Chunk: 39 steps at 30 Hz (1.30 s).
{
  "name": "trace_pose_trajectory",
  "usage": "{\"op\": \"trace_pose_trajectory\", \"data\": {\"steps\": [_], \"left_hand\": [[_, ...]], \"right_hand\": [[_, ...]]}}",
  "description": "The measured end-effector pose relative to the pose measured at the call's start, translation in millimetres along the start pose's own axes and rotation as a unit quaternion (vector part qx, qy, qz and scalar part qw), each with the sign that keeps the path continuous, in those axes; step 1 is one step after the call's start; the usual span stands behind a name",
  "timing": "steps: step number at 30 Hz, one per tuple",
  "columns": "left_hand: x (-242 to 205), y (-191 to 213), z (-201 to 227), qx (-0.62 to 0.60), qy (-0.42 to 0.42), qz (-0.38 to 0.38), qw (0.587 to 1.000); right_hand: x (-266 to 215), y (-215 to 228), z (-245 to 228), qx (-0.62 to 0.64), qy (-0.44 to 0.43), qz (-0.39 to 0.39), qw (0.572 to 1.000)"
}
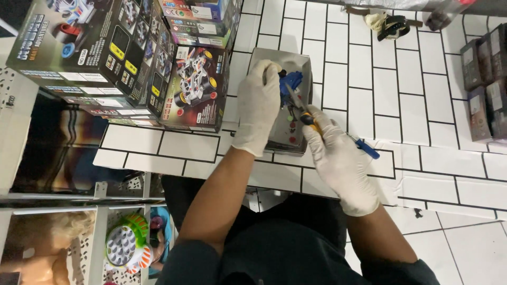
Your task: The person assembles a blue toy car by attaching wheels and other parts using pliers and a screwdriver. They place the completed toy into a box and then proceed to assemble a second blue toy car in the same manner.
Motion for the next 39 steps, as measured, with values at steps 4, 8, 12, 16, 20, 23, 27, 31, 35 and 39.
{"op": "trace_pose_trajectory", "data": {"steps": [4, 8, 12, 16, 20, 23, 27, 31, 35, 39], "left_hand": [[38, -13, -32, 0.201, 0.046, -0.174, 0.963], [69, -37, -98, 0.235, 0.042, -0.238, 0.941], [62, -21, -93, 0.225, 0.043, -0.24, 0.943], [37, -2, -57, 0.253, 0.002, -0.252, 0.934], [-7, 18, -17, 0.333, -0.019, -0.297, 0.895], [-23, 22, -19, 0.408, -0.033, -0.339, 0.847], [-25, 16, -42, 0.471, -0.055, -0.405, 0.782], [-29, 22, -33, 0.499, -0.108, -0.38, 0.771], [-37, 36, 3, 0.488, -0.157, -0.318, 0.798], [-40, 40, 1, 0.349, -0.238, -0.316, 0.85]], "right_hand": [[19, 7, 36, 0.012, -0.069, 0.008, 0.998], [32, 6, 65, -0.029, -0.157, 0.002, 0.987], [42, -15, 112, -0.124, -0.197, -0.007, 0.973], [56, -63, 161, -0.213, -0.18, 0.026, 0.96], [46, -75, 155, -0.291, -0.099, 0.164, 0.938], [44, -75, 151, -0.235, -0.103, 0.141, 0.956], [51, -87, 170, -0.295, -0.082, 0.198, 0.931], [46, -73, 158, -0.173, -0.044, 0.208, 0.962], [40, -62, 139, 0.242, 0.059, 0.201, 0.947], [44, -39, 110, 0.466, 0.009, 0.063, 0.882]]}}
Point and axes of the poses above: each hand's wrist, its own x-axis towards the middle knuckle, its own y-axis out of the back of the hand, z = x × y, the point moved 1 cm from there along x, towards the middle knuckle, and after that the axes turned 13 degrees about -y, right-handed, at the moved point
